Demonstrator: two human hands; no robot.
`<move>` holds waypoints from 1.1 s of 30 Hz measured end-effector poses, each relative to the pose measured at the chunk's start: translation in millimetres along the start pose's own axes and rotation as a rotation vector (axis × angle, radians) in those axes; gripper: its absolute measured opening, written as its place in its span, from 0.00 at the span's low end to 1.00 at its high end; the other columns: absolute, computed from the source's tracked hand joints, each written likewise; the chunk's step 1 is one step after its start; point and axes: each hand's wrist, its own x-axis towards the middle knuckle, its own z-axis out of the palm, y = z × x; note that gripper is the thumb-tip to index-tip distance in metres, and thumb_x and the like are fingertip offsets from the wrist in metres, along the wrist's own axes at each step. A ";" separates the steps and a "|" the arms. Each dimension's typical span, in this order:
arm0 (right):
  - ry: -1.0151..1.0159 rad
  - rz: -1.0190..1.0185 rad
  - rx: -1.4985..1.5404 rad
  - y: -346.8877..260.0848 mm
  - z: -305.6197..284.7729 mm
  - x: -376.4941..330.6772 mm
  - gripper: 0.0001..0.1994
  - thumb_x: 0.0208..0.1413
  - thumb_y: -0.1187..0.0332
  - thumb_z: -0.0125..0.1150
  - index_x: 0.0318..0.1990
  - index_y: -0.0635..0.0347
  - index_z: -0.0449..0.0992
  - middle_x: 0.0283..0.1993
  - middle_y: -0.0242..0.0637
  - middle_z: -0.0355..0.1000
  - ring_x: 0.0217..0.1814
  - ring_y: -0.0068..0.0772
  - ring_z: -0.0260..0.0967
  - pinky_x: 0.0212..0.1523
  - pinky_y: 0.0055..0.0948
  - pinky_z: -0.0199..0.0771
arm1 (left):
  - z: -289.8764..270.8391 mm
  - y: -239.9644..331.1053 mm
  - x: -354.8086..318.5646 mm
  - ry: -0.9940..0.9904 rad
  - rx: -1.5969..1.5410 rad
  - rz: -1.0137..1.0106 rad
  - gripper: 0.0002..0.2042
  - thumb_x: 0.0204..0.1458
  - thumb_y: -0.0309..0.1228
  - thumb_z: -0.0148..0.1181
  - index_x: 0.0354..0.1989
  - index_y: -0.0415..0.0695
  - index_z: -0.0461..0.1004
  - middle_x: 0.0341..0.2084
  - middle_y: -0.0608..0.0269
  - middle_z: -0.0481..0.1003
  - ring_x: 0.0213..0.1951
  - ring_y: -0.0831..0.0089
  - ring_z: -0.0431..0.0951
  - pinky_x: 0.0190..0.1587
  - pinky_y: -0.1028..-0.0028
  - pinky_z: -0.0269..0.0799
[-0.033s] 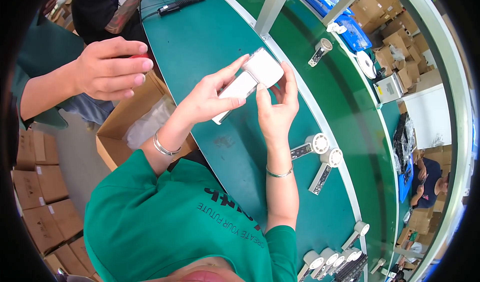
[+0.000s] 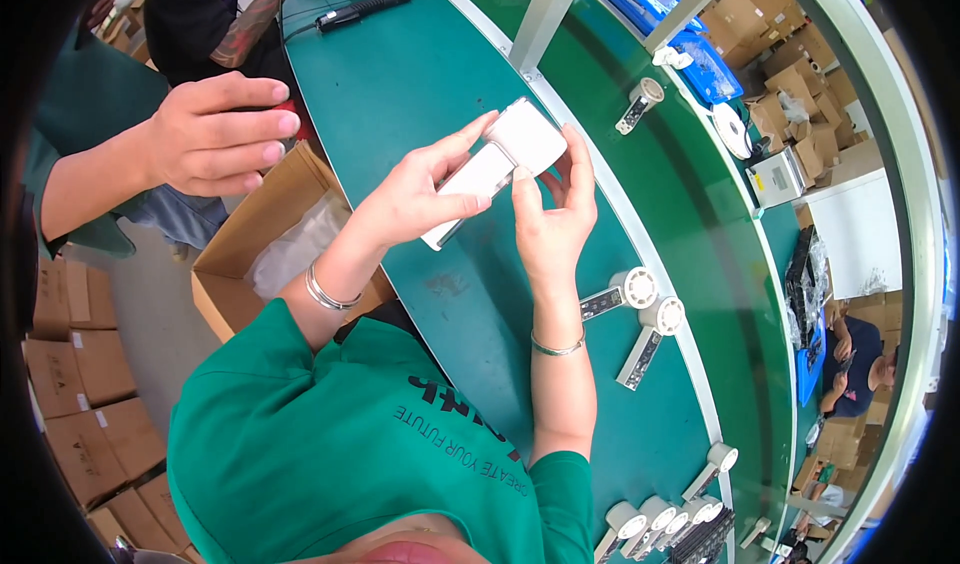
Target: The person assembles handheld electronic fans by hand on a production line, fitting circuit boards into fan housings and inspecting the completed fans.
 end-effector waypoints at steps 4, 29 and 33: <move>0.011 0.015 -0.025 -5.3 2.9 0.5 0.30 0.52 0.74 0.59 0.63 0.62 0.57 0.59 0.47 0.63 0.58 0.36 0.64 0.54 0.33 0.69 | -9.4 -1.4 5.9 -0.032 -0.467 -0.010 0.36 0.47 0.24 0.59 0.66 0.38 0.50 0.39 0.61 0.73 0.35 0.79 0.74 0.38 0.79 0.71; -0.133 -0.040 -1.276 114.5 20.2 2.8 0.11 0.54 0.63 0.56 0.40 0.58 0.77 0.46 0.44 0.69 0.51 0.44 0.65 0.45 0.43 0.68 | -178.6 -17.6 -6.3 0.373 -0.716 0.321 0.19 0.60 0.44 0.45 0.49 0.42 0.67 0.39 0.61 0.75 0.35 0.76 0.78 0.28 0.79 0.75; -0.075 -0.152 -1.117 122.7 25.7 -2.4 0.08 0.53 0.66 0.56 0.35 0.60 0.78 0.46 0.44 0.71 0.51 0.43 0.65 0.46 0.42 0.68 | -208.6 -11.3 -9.7 0.364 -0.380 0.259 0.17 0.59 0.40 0.43 0.46 0.40 0.68 0.40 0.57 0.75 0.40 0.72 0.78 0.32 0.78 0.76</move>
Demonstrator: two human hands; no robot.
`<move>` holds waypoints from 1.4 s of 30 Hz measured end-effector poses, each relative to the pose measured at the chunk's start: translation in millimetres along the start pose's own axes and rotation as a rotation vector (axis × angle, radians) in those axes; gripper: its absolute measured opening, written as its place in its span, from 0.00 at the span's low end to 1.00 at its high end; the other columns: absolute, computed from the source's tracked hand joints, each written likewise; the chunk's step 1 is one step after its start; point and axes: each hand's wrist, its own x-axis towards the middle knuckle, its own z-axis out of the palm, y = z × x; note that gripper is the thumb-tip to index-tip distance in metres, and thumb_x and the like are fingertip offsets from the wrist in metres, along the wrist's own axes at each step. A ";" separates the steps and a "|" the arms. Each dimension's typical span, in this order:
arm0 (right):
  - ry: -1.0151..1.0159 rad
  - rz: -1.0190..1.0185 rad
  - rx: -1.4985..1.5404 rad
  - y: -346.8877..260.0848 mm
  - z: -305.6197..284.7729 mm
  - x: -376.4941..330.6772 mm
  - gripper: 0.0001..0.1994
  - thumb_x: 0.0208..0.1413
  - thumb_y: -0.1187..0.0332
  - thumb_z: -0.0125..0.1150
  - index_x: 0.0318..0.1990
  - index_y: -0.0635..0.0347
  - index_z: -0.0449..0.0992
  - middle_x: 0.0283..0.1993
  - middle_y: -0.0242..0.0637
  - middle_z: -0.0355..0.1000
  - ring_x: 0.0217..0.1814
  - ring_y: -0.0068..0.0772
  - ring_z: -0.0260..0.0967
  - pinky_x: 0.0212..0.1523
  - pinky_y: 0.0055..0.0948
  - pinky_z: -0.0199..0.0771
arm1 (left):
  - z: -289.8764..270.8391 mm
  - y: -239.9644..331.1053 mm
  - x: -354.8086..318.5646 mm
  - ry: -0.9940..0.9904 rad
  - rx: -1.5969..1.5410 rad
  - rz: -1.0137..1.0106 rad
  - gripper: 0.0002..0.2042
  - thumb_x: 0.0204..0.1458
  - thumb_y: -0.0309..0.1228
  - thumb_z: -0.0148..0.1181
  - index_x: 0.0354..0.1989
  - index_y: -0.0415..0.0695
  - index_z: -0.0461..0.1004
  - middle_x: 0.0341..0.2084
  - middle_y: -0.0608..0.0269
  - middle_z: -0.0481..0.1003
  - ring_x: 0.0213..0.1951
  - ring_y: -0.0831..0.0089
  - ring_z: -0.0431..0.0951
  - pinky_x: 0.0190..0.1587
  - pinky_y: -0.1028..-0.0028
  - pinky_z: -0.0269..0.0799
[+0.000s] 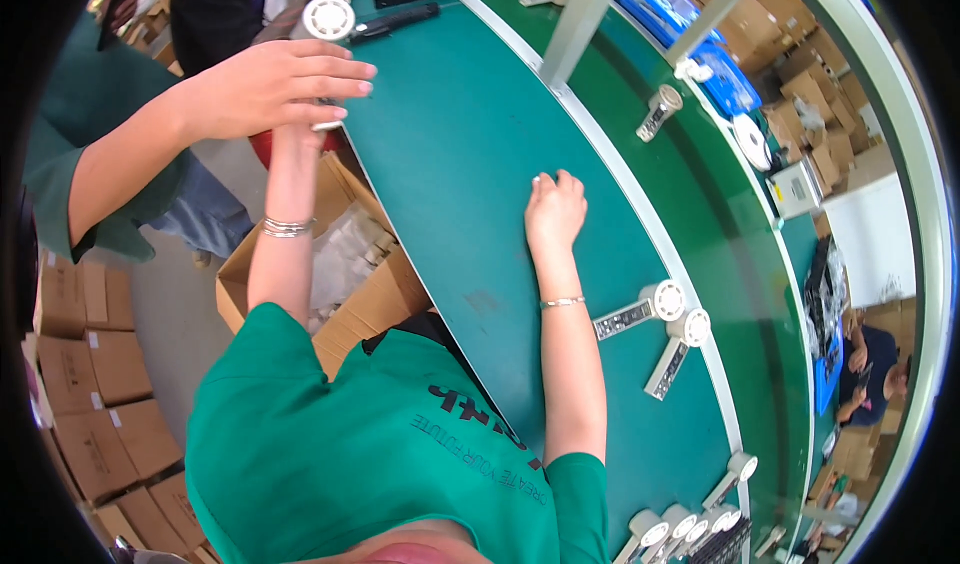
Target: The person assembles handheld electronic fans by hand on a production line, fitting circuit boards into fan housings and inspecting the completed fans.
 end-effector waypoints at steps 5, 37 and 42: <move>-0.001 0.017 0.104 7.7 -3.1 4.8 0.04 0.50 0.72 0.58 0.32 0.60 0.77 0.43 0.43 0.70 0.49 0.44 0.65 0.46 0.41 0.67 | 33.9 -16.1 5.3 0.118 0.225 0.005 0.17 0.62 0.38 0.41 0.51 0.39 0.66 0.45 0.60 0.74 0.43 0.75 0.77 0.36 0.80 0.75; 0.025 -0.094 0.565 -104.0 -69.0 75.9 0.03 0.46 0.75 0.62 0.28 0.61 0.74 0.47 0.42 0.66 0.55 0.45 0.60 0.55 0.39 0.62 | 107.6 -45.2 -50.1 -0.088 0.578 -0.303 0.36 0.50 0.36 0.61 0.66 0.42 0.51 0.29 0.58 0.75 0.29 0.77 0.75 0.31 0.76 0.70; 0.398 -0.083 0.338 -82.6 -82.7 85.8 0.09 0.46 0.74 0.60 0.36 0.62 0.69 0.44 0.43 0.65 0.51 0.46 0.61 0.51 0.41 0.61 | 88.0 -54.1 -47.6 -0.075 0.223 -0.311 0.30 0.53 0.28 0.57 0.65 0.42 0.55 0.34 0.61 0.76 0.32 0.78 0.76 0.33 0.79 0.72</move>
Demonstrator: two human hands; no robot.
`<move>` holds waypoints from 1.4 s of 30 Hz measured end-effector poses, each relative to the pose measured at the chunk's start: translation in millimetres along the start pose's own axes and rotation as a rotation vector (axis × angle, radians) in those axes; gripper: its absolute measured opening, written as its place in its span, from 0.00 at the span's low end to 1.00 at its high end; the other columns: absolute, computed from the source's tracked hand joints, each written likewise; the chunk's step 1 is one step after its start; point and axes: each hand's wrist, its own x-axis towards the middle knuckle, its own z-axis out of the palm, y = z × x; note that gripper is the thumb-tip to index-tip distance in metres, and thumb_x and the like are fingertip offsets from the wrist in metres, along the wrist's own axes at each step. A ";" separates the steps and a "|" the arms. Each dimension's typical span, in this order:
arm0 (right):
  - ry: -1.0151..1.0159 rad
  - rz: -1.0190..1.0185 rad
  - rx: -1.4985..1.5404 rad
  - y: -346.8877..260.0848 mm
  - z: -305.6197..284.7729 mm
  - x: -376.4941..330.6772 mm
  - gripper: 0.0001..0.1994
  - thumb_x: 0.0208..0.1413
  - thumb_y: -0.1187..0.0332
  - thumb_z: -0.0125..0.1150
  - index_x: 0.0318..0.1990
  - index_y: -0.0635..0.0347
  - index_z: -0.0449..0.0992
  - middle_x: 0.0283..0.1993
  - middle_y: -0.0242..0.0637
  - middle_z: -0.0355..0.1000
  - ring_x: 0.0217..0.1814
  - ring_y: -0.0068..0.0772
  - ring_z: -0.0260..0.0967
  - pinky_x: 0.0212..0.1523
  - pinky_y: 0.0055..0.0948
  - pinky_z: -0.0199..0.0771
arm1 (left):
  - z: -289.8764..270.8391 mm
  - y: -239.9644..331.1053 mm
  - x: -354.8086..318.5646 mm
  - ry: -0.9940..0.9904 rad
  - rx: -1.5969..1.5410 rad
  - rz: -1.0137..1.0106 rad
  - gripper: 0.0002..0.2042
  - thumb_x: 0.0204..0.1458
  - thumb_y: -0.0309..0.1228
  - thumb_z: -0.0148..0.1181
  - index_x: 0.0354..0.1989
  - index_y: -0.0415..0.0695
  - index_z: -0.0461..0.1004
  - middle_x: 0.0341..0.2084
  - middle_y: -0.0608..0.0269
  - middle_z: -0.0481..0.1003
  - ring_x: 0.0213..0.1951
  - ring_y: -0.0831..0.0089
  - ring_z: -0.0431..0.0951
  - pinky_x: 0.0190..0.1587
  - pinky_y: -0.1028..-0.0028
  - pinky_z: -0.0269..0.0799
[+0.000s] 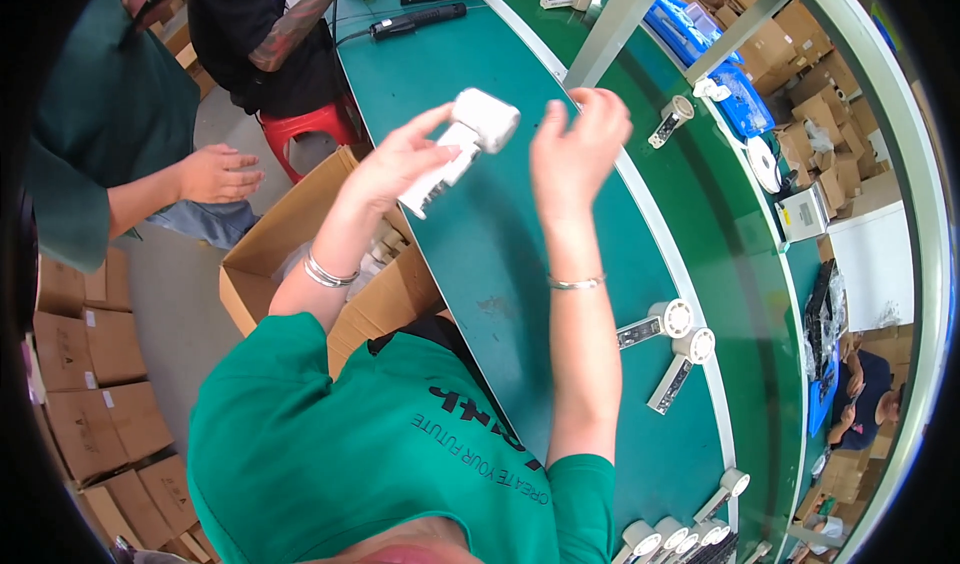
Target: The person assembles handheld electronic fans by hand on a production line, fitting circuit boards into fan housings and inspecting the completed fans.
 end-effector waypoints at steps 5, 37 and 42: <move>0.045 0.166 0.028 37.1 -78.5 2.0 0.08 0.50 0.69 0.61 0.35 0.62 0.71 0.41 0.42 0.68 0.47 0.43 0.64 0.49 0.36 0.63 | -111.4 9.8 15.7 0.565 -0.303 0.366 0.14 0.55 0.37 0.53 0.45 0.41 0.68 0.28 0.58 0.74 0.24 0.68 0.76 0.25 0.72 0.74; -0.538 1.008 -0.386 137.8 -275.5 -175.3 0.20 0.42 0.60 0.66 0.38 0.66 0.70 0.36 0.47 0.70 0.37 0.46 0.71 0.39 0.37 0.71 | -479.3 151.5 7.1 0.587 0.008 0.514 0.11 0.56 0.31 0.50 0.43 0.38 0.72 0.36 0.55 0.74 0.37 0.66 0.75 0.40 0.72 0.71; -0.322 1.054 -0.350 144.4 -280.8 -190.7 0.15 0.42 0.68 0.59 0.36 0.66 0.67 0.35 0.48 0.69 0.36 0.48 0.69 0.38 0.39 0.69 | -92.0 60.6 50.4 0.596 0.078 0.544 0.12 0.57 0.32 0.49 0.42 0.37 0.72 0.36 0.55 0.74 0.38 0.66 0.75 0.40 0.72 0.70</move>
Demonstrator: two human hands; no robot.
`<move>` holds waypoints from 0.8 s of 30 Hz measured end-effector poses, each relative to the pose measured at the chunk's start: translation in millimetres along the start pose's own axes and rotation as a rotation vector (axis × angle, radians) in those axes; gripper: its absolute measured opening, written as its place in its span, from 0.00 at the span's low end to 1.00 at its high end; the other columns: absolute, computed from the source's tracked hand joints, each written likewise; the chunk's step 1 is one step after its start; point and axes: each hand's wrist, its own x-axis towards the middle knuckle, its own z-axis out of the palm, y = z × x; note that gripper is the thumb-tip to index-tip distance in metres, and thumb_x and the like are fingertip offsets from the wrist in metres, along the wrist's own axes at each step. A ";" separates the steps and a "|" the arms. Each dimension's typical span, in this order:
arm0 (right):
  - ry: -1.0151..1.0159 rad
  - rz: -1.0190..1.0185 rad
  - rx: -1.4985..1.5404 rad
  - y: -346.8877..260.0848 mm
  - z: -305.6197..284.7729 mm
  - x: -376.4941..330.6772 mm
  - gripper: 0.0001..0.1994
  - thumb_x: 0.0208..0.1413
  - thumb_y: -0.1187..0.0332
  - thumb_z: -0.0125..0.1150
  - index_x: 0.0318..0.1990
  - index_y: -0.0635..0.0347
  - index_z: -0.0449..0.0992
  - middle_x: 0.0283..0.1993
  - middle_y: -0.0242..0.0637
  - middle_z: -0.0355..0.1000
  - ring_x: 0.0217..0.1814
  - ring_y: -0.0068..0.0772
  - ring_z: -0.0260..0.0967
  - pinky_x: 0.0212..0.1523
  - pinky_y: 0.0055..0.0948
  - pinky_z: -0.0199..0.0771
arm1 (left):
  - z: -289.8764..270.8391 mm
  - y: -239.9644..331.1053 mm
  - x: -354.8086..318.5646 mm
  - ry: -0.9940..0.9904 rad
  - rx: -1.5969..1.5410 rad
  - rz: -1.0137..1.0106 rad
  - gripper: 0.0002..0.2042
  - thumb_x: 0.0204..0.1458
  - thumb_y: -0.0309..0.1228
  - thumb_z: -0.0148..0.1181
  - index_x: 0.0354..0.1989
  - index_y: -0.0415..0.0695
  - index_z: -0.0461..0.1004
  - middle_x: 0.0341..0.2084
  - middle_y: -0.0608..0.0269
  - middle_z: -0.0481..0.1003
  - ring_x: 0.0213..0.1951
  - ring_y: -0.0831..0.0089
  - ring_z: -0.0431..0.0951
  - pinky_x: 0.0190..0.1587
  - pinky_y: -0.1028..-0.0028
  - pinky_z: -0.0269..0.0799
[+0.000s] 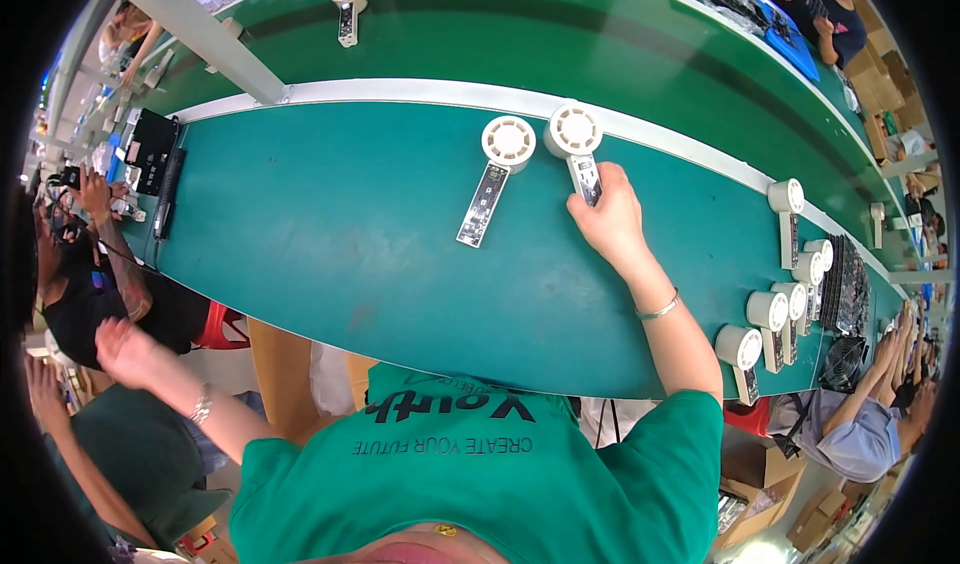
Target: The person assembles handheld electronic fans by hand on a production line, fitting circuit boards into fan housings and inspecting the completed fans.
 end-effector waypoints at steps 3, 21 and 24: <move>0.095 -0.034 0.105 13.6 11.3 -3.2 0.16 0.44 0.73 0.56 0.42 0.68 0.63 0.33 0.46 0.70 0.32 0.38 0.70 0.33 0.34 0.71 | 123.7 -0.9 -123.1 -0.330 0.225 -0.174 0.13 0.55 0.31 0.52 0.46 0.39 0.73 0.40 0.59 0.75 0.40 0.71 0.74 0.41 0.76 0.69; -0.138 0.043 0.946 -22.4 10.3 19.5 0.19 0.64 0.59 0.43 0.55 0.62 0.60 0.30 0.31 0.64 0.23 0.18 0.63 0.20 0.19 0.67 | 284.0 -47.0 -309.0 -1.473 0.060 -0.758 0.15 0.55 0.32 0.56 0.46 0.40 0.60 0.27 0.65 0.71 0.28 0.81 0.70 0.31 0.80 0.68; -0.108 0.015 0.914 -35.5 9.3 24.3 0.19 0.64 0.60 0.43 0.56 0.63 0.60 0.31 0.33 0.66 0.21 0.18 0.63 0.17 0.18 0.65 | 290.2 -45.7 -313.4 -1.240 -0.210 -0.823 0.13 0.58 0.32 0.51 0.47 0.41 0.61 0.28 0.65 0.72 0.30 0.81 0.70 0.31 0.81 0.68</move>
